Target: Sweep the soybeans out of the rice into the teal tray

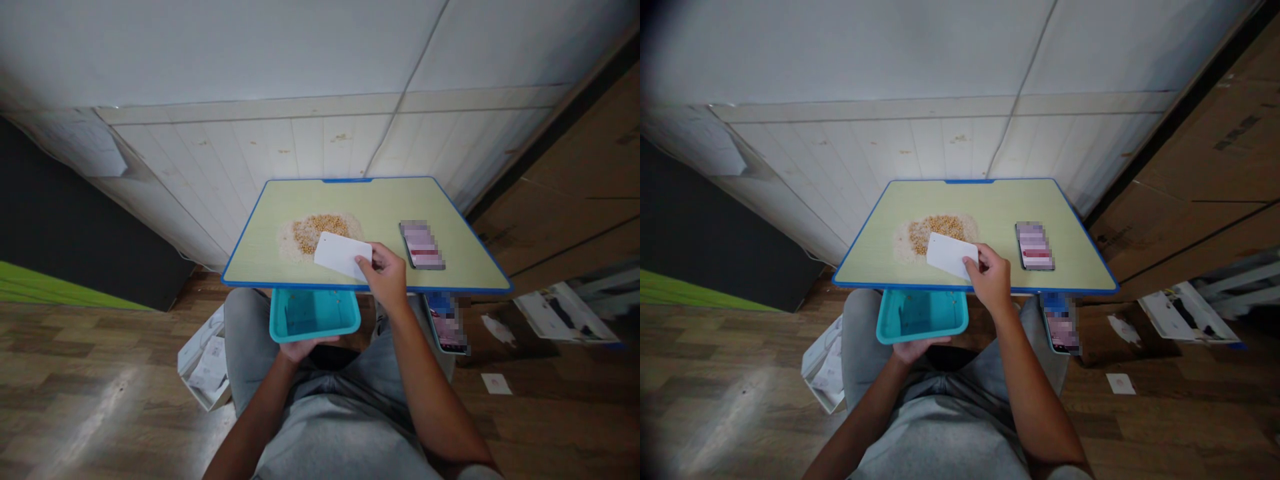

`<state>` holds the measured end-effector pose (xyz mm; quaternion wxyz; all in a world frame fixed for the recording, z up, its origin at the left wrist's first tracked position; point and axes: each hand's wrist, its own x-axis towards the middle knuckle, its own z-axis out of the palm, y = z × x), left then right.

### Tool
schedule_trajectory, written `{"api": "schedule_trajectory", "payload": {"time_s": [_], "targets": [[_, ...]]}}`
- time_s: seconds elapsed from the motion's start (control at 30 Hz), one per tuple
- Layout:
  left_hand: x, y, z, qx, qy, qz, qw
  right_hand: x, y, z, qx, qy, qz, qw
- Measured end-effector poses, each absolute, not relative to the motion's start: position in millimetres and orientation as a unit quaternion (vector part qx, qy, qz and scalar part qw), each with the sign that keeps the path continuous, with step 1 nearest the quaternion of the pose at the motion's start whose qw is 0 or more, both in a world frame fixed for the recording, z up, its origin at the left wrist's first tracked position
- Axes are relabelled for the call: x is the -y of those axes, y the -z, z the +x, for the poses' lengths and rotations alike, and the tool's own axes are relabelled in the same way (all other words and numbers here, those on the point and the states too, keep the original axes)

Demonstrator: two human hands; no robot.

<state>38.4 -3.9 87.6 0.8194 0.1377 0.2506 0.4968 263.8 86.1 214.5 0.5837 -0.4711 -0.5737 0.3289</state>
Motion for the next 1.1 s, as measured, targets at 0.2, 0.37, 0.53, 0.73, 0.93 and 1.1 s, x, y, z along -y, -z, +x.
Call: {"api": "schedule_trajectory", "payload": {"time_s": [0.2,0.37,0.53,0.73,0.93,1.1], "targets": [[5,-84,38,-0.248,-0.509,0.115,0.816,-83,-221,259,0.563,-0.354,-0.453,0.594],[6,-79,38,-0.259,-0.512,0.123,0.81,-81,-220,255,0.593,-0.364,-0.44,0.567],[6,-81,38,-0.25,-0.515,0.128,0.81,-84,-216,257,0.595,-0.363,-0.446,0.562],[4,-84,38,-0.254,-0.502,0.127,0.817,-86,-214,264,0.578,-0.354,-0.461,0.572],[3,-77,37,-0.209,-0.503,0.152,0.825,-88,-214,270,0.574,-0.342,-0.473,0.574],[3,-82,37,-0.232,-0.499,0.147,0.822,-91,-214,276,0.563,-0.332,-0.483,0.583]]}}
